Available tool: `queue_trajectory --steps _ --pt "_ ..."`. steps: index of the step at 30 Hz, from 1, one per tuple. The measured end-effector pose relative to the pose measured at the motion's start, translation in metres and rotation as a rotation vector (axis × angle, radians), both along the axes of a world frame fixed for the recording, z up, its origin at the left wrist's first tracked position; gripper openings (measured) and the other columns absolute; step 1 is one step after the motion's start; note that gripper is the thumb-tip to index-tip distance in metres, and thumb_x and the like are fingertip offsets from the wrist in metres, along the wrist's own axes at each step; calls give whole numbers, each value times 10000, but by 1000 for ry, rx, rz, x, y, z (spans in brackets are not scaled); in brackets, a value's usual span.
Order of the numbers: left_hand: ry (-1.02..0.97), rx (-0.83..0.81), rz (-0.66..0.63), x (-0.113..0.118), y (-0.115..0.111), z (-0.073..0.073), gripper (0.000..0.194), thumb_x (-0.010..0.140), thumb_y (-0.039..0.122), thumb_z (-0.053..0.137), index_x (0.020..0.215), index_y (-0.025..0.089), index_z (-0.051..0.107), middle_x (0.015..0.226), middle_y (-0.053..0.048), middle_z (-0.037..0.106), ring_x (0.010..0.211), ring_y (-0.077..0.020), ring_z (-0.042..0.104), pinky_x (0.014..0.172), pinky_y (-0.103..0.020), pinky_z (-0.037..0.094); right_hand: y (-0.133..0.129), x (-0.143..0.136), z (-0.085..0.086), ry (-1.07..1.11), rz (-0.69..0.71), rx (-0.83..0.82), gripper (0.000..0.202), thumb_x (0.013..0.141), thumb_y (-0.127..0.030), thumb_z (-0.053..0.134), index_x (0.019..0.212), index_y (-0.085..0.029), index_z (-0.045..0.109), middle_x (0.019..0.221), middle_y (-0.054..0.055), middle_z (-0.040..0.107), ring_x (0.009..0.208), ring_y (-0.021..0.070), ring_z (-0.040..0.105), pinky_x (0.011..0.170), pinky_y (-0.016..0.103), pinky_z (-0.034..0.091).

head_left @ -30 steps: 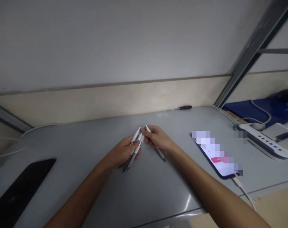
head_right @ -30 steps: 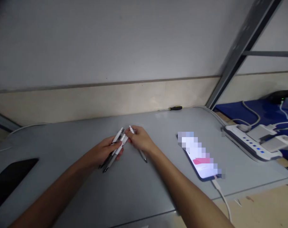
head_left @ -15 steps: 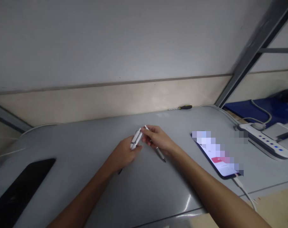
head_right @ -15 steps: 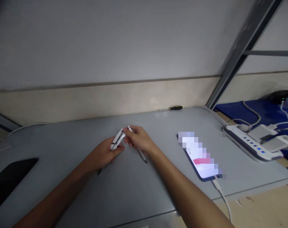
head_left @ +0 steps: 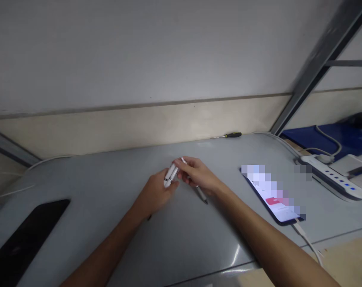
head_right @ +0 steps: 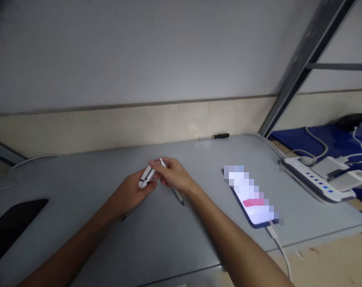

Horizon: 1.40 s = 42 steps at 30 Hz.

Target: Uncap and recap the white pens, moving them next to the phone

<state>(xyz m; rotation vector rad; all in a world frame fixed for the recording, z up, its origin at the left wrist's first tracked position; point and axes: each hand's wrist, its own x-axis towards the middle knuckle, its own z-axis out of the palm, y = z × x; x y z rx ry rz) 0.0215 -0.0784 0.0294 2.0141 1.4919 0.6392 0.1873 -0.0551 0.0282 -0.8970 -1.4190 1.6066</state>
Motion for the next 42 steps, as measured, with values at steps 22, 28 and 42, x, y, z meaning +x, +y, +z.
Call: queue_trajectory --steps 22,28,42 --pt "163 70 55 5 -2 -6 200 906 371 452 859 194 530 753 -20 634 665 -175 573 606 -293 394 3 -7 -9 -82 -51 93 246 840 -393 595 721 -180 561 602 -39 487 552 93 414 518 219 314" --pt "502 165 157 1 4 -15 147 886 258 457 829 165 556 925 -112 614 966 -292 540 825 -412 435 4 -5 -11 -159 -168 34 297 824 -412 631 1004 -176 619 626 -48 513 541 94 426 515 221 313" --pt "529 161 241 -4 4 -20 450 881 368 513 1253 115 504 1207 -165 551 1158 -323 478 938 -465 433 7 -4 -16 -211 -221 78 295 813 -364 616 1051 -191 610 639 -58 489 555 104 410 544 237 327"
